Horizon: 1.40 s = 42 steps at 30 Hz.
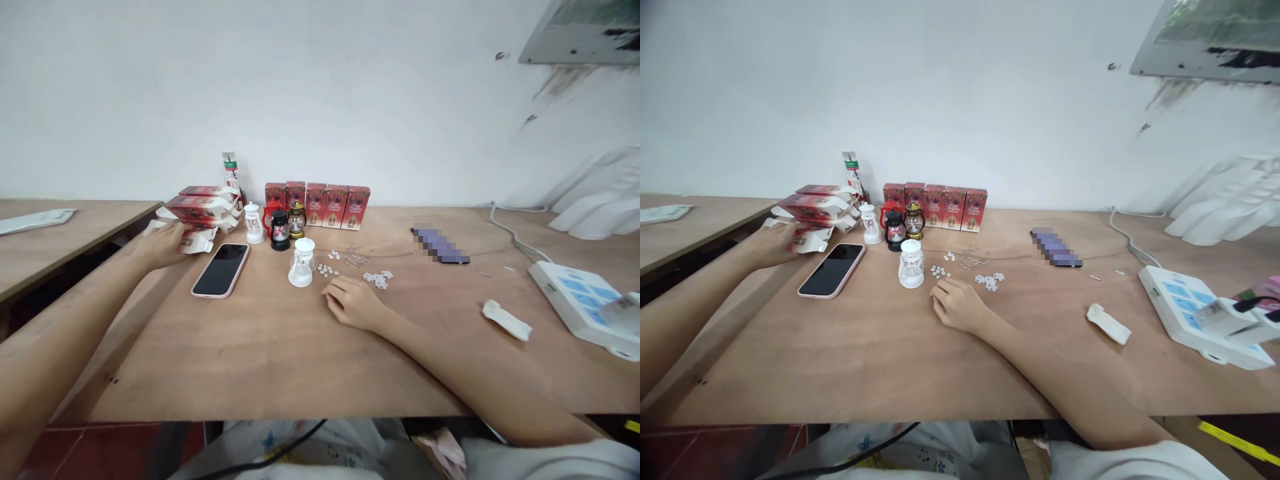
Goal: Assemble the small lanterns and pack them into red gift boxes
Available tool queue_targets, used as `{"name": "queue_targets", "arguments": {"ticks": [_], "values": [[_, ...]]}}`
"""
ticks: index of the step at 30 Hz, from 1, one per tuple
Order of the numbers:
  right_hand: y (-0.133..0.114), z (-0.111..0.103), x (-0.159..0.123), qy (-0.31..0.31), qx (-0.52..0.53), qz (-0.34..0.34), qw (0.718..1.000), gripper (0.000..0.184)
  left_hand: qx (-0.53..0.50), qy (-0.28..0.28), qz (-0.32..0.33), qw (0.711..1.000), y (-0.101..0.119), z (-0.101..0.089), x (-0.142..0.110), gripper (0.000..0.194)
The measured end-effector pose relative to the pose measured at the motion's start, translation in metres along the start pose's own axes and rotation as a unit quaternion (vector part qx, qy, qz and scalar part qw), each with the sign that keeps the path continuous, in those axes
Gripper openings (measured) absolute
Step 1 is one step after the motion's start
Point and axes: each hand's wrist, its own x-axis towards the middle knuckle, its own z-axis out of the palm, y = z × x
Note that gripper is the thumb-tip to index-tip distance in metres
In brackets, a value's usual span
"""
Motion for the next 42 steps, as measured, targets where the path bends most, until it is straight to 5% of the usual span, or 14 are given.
{"name": "queue_targets", "arguments": {"ticks": [5, 12, 16, 19, 21, 26, 30, 36, 39, 42], "values": [[0.002, 0.003, -0.001, -0.011, 0.012, 0.046, 0.999, 0.022, 0.117, -0.007, 0.052, 0.992, 0.01, -0.009, -0.019, 0.049], [-0.001, 0.0, 0.001, 0.034, 0.03, 0.071, 0.996, 0.017, 0.096, 0.161, -0.04, 0.981, 0.055, -0.037, -0.045, 0.058], [-0.018, -0.005, 0.003, 0.101, 0.161, 0.093, 0.977, 0.016, -0.006, 0.286, 0.123, 0.95, 0.107, -0.039, -0.062, 0.047], [-0.036, -0.005, 0.006, 0.081, 0.362, 0.137, 0.918, 0.043, -0.058, 0.363, 0.222, 0.903, 0.152, -0.027, -0.077, 0.016], [-0.045, -0.005, 0.007, 0.052, 0.485, 0.164, 0.858, 0.054, -0.039, 0.383, 0.281, 0.879, 0.176, -0.019, -0.085, 0.015], [-0.057, -0.007, 0.014, 0.031, 0.619, 0.229, 0.751, 0.04, 0.072, 0.417, 0.35, 0.836, 0.203, -0.013, -0.099, 0.013], [-0.059, -0.008, 0.018, 0.039, 0.653, 0.255, 0.712, 0.037, 0.097, 0.411, 0.353, 0.835, 0.206, -0.009, -0.107, 0.023], [-0.057, -0.003, 0.014, 0.071, 0.582, 0.261, 0.767, 0.029, 0.055, 0.383, 0.41, 0.826, 0.209, -0.005, -0.12, 0.016], [-0.052, -0.006, 0.012, 0.108, 0.508, 0.23, 0.823, 0.015, 0.022, 0.364, 0.444, 0.819, 0.209, -0.009, -0.121, 0.026], [-0.048, -0.011, 0.01, 0.143, 0.401, 0.13, 0.896, 0.017, 0.011, 0.332, 0.44, 0.834, 0.208, -0.017, -0.117, 0.033]]}}
